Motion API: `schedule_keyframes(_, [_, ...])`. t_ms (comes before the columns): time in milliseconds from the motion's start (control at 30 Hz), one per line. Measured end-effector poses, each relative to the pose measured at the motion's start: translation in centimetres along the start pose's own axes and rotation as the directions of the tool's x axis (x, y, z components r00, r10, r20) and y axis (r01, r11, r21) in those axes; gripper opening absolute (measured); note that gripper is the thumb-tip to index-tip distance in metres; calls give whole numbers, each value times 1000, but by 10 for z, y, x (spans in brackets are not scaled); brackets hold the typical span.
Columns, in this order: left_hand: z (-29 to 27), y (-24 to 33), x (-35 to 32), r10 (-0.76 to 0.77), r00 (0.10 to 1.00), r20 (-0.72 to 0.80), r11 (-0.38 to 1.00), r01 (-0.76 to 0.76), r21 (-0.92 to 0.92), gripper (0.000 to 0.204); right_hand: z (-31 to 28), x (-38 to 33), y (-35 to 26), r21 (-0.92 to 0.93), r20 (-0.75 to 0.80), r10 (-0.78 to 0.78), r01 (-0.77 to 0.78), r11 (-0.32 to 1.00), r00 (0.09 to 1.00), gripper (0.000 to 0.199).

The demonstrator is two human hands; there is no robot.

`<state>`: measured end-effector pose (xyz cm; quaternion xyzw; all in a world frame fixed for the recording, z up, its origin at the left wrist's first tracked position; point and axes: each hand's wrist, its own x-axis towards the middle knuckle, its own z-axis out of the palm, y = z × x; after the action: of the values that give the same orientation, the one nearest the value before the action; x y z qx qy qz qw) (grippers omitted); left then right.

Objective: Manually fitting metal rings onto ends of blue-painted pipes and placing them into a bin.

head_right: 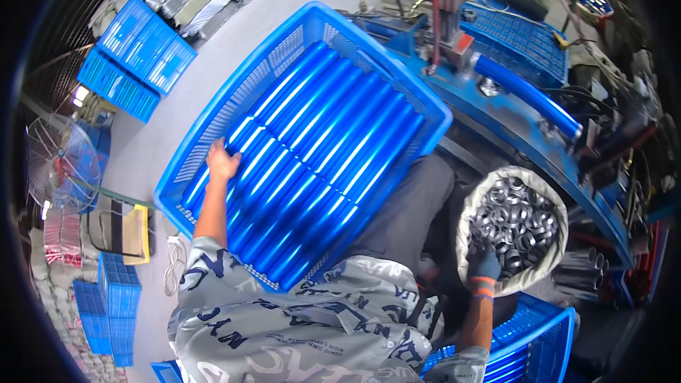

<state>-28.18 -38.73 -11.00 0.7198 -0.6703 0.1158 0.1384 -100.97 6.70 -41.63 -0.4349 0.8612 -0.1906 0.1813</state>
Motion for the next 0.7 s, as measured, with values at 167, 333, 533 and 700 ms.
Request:
schedule_keyframes(167, [-22,-80,45,-211,846,489,971,238,8,125,-17,3,-7,38,-90,143,-140,989,986,66])
schedule_keyframes(333, [-26,-49,69,-137,850,508,988,80,132,114,-17,-12,25,-82,13,154,-153,985,988,62])
schedule_keyframes(533, [-54,33,69,168,954,247,942,-82,-325,100,-57,-30,6,876,89,469,-293,383,879,43])
schedule_keyframes(700, [-114,319,-22,491,792,362,794,-237,-560,76,-102,-34,-81,887,20,147,50,-460,989,65])
